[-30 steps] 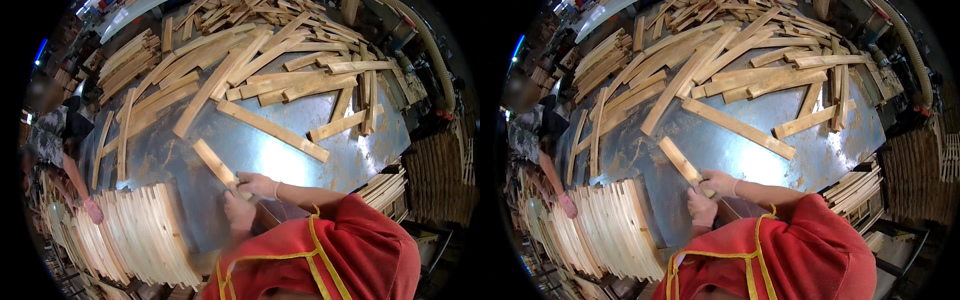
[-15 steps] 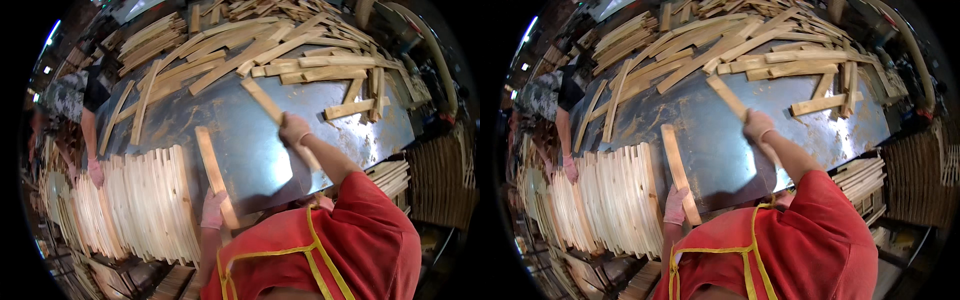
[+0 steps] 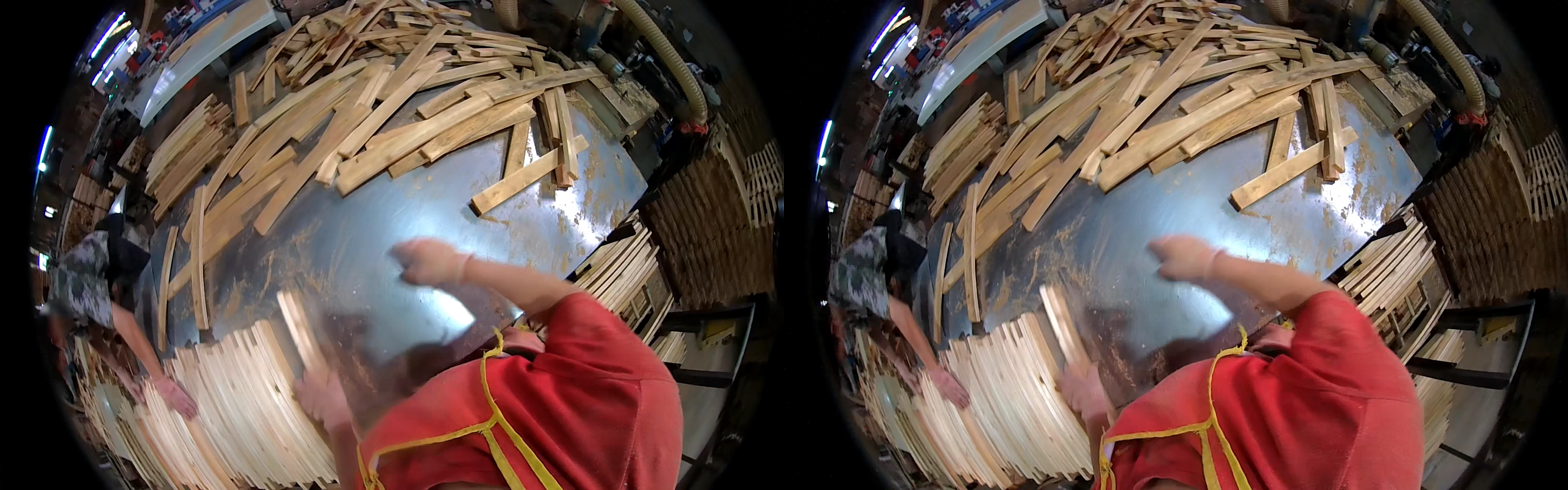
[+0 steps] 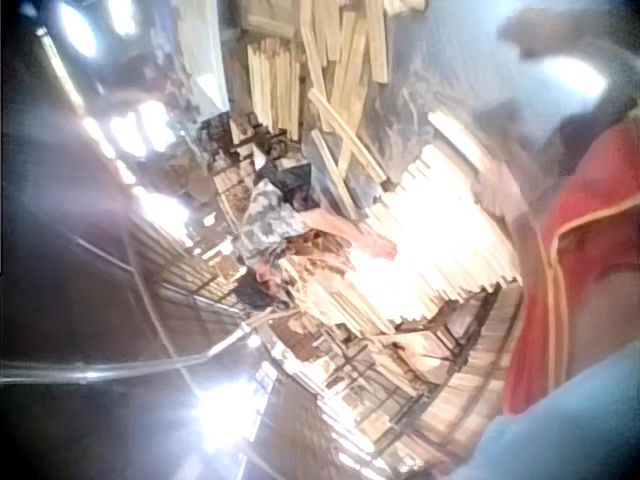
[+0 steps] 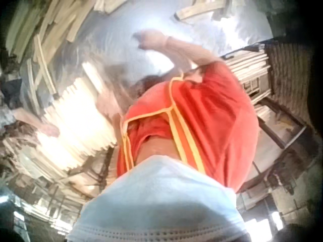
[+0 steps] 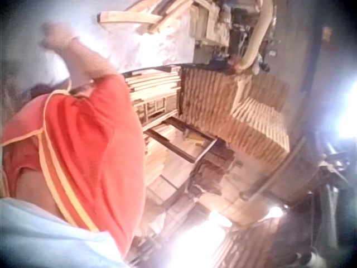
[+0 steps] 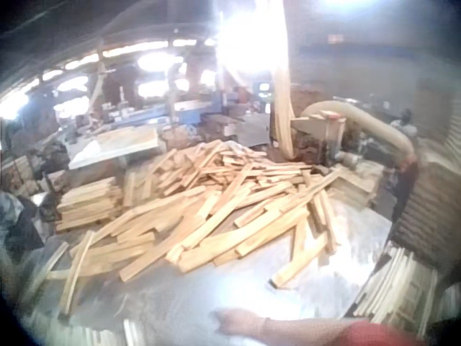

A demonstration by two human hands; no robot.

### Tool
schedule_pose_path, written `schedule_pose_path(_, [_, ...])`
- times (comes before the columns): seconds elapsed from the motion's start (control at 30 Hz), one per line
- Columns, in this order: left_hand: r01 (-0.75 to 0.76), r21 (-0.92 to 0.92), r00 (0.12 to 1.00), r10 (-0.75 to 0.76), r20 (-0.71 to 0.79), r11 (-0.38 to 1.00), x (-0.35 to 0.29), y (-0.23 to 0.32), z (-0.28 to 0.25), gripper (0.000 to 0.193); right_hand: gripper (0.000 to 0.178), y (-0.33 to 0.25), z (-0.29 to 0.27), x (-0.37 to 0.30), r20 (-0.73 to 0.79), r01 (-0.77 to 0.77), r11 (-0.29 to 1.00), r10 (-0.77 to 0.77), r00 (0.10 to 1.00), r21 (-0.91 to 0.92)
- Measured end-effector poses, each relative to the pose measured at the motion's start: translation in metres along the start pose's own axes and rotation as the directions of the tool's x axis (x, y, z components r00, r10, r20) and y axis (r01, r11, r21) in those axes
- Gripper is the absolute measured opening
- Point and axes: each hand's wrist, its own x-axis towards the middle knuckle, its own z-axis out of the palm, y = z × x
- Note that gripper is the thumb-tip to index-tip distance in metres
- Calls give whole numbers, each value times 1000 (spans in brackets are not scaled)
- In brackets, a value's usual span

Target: The person picks up thin wooden planks from a scattered pile on a metal table and stacks them neatly. The person handles the planks one by one, aligning them into a growing stack on the left side of the workspace.

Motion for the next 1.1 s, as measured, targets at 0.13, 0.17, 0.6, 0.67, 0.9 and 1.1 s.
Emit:
schedule_pose_path(0.13, [37, 252, 983, 10, -183, 967, -5, -50, -2, 76, 81, 131, -157, -57, -236, -249, 661, 110, 965, -708])
schedule_pose_path(0.17, [59, 306, 972, 15, -234, 950, -3, -50, -1, 80, 76, 150, -173, -53, -204, -381, 583, 347, 915, -718])
schedule_pose_path(0.6, [-780, 23, 626, 778, 42, 626, -14, 247, 14, 96, 113, 168, -310, 118, -140, -102, 690, 1, 990, -716])
schedule_pose_path(0.67, [-785, 31, 618, 786, -24, 619, -11, 244, 32, 96, 123, 197, -321, 110, 20, -146, 558, 281, 959, -817])
schedule_pose_path(0.9, [-506, -173, 812, 534, 236, 845, -38, 170, 19, 74, 103, 194, -244, 49, 264, 215, 605, -9, 965, -767])
schedule_pose_path(1.1, [124, -700, 896, 223, 383, 703, -67, 77, 8, 64, 105, 66, -156, 1, 236, -76, 986, 110, 966, -149])
